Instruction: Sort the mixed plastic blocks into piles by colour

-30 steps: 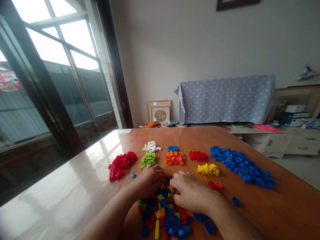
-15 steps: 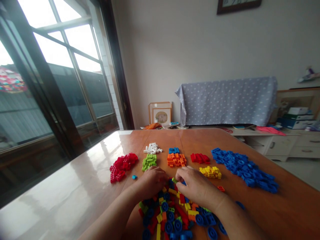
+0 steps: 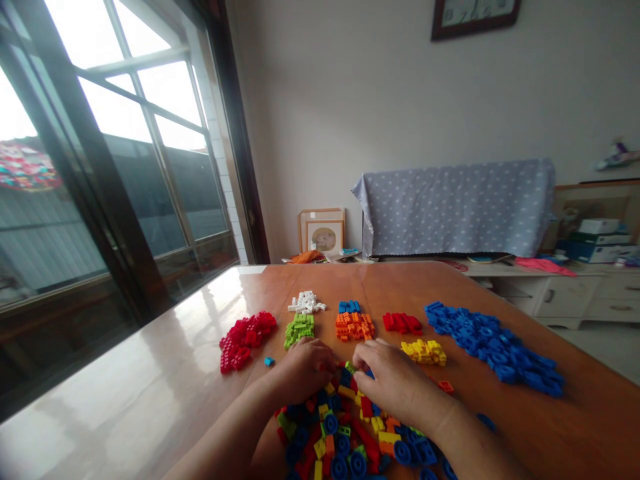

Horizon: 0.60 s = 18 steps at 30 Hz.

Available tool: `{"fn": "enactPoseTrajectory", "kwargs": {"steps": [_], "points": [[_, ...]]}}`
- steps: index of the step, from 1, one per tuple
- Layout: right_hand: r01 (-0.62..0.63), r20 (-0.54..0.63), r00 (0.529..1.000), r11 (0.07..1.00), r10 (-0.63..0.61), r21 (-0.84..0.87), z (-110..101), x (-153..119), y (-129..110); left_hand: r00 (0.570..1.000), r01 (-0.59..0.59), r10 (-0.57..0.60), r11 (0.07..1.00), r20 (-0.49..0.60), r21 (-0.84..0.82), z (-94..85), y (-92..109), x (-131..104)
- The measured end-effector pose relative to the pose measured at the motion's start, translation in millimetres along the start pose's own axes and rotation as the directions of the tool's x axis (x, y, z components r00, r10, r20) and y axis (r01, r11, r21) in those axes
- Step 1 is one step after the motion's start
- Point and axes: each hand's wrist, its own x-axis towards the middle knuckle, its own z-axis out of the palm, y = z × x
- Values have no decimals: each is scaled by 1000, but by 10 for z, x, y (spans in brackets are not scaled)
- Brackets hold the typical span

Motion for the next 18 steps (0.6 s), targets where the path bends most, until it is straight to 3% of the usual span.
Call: {"fn": "enactPoseTrajectory", "kwargs": {"steps": [7, 18], "points": [[6, 3, 1000, 1000, -6, -23, -31, 10, -21, 1000, 0, -1, 995, 17, 102, -107, 131, -55], [11, 15, 1000, 999, -10, -39, -57, 16, -43, 994, -107, 107, 993, 15, 47, -163, 167, -67]]}}
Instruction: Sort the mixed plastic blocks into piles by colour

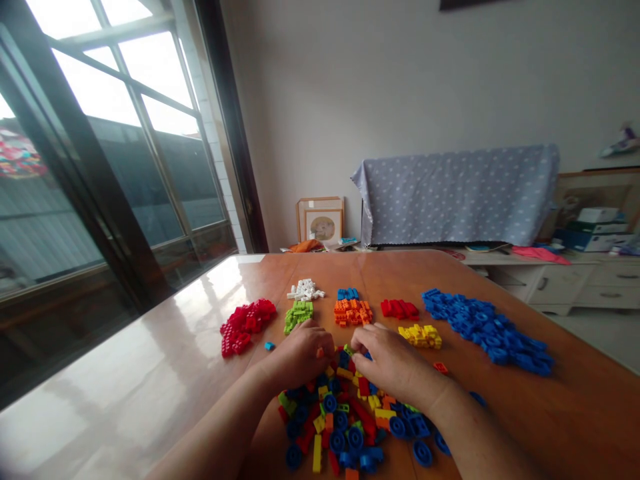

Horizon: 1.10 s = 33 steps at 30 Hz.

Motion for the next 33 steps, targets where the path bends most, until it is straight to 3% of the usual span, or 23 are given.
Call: {"fn": "enactPoseTrajectory", "kwargs": {"steps": [2, 5, 9, 11, 13, 21, 30, 33], "points": [[-2, -6, 1000, 1000, 2, 4, 6, 2, 9, 998, -4, 1, 998, -58, -56, 3, -22, 21], [1, -17, 1000, 1000, 0, 10, 16, 6, 27, 966, 37, -77, 986, -245, -165, 9, -131, 61], [10, -28, 1000, 1000, -9, 19, 14, 13, 33, 835, 111, -234, 958, -499, -265, -16, -392, 80], [11, -33, 999, 1000, -10, 23, 9, 13, 29, 772, 143, -281, 951, -570, -276, -39, -520, 70], [8, -35, 999, 1000, -7, 23, 4, 9, 23, 740, 174, -308, 946, -598, -272, -58, -608, 57], [3, -41, 999, 1000, -2, 20, -12, 0, -6, 766, 265, -361, 931, -532, -250, -57, -635, 69], [6, -28, 1000, 1000, -5, 31, 7, 4, 4, 745, 284, -392, 919, -541, -274, -75, -655, 65], [11, -31, 999, 999, -10, 34, 12, -4, -6, 766, 267, -379, 923, -520, -278, -88, -595, 58]]}}
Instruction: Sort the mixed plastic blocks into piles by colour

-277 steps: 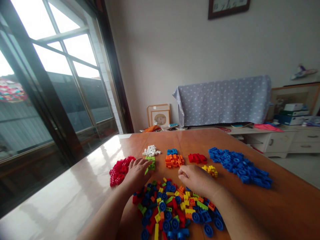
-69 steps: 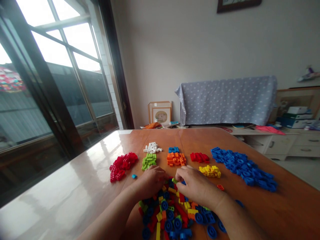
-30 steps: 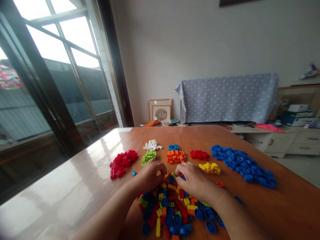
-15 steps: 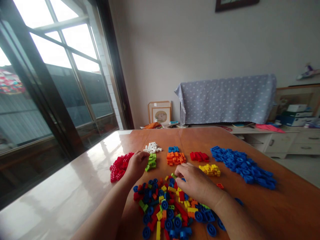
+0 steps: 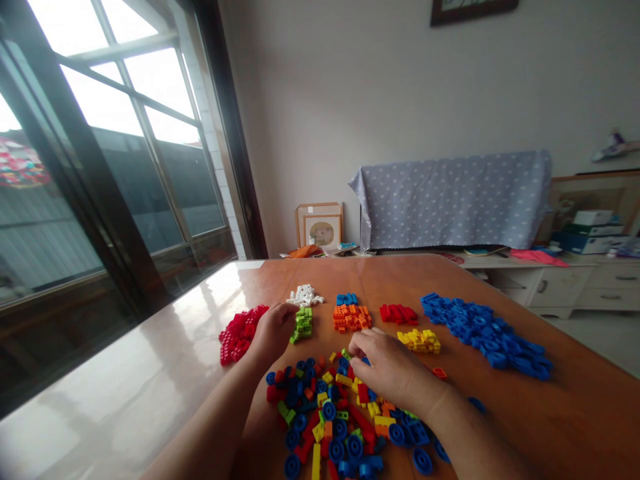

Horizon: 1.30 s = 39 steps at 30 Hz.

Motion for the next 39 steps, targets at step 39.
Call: {"fn": "enactPoseTrajectory", "kwargs": {"steps": [39], "points": [[-15, -46, 999, 1000, 15, 1, -16, 1, -52, 935, -132, -99, 795, 342, 591, -155, 198, -159]]}}
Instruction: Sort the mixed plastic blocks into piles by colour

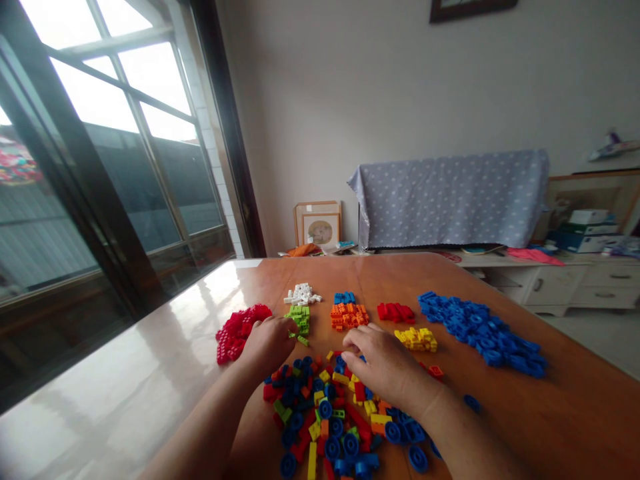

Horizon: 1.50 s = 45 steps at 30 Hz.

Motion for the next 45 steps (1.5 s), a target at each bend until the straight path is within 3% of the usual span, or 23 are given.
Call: {"fn": "enactPoseTrajectory", "kwargs": {"steps": [3, 11, 17, 23, 30, 36, 45], "points": [[4, -2, 1000, 1000, -4, 5, 0, 6, 0, 1000, -4, 4, 1000, 27, -6, -19, -8, 3], [9, -2, 1000, 1000, -9, 23, -7, 2, -7, 976, -125, 146, 983, 162, -133, 18, 52, 14], [13, -10, 1000, 1000, -12, 17, -10, -4, 2, 970, -99, 116, 991, 215, -89, -8, 94, 8], [12, -18, 1000, 1000, -11, 18, -7, 4, 11, 973, -101, 118, 990, 200, -94, 22, 105, 18], [4, -11, 1000, 1000, -4, 14, -5, 1, 8, 959, -173, 199, 975, 200, -139, 18, 153, -14], [7, -22, 1000, 1000, -7, 17, 1, -5, 27, 960, -157, 175, 983, 220, -99, -47, 144, -23], [10, -20, 1000, 1000, -10, 13, -22, 1, 9, 963, -139, 162, 983, 216, -118, 12, 151, 4]]}}
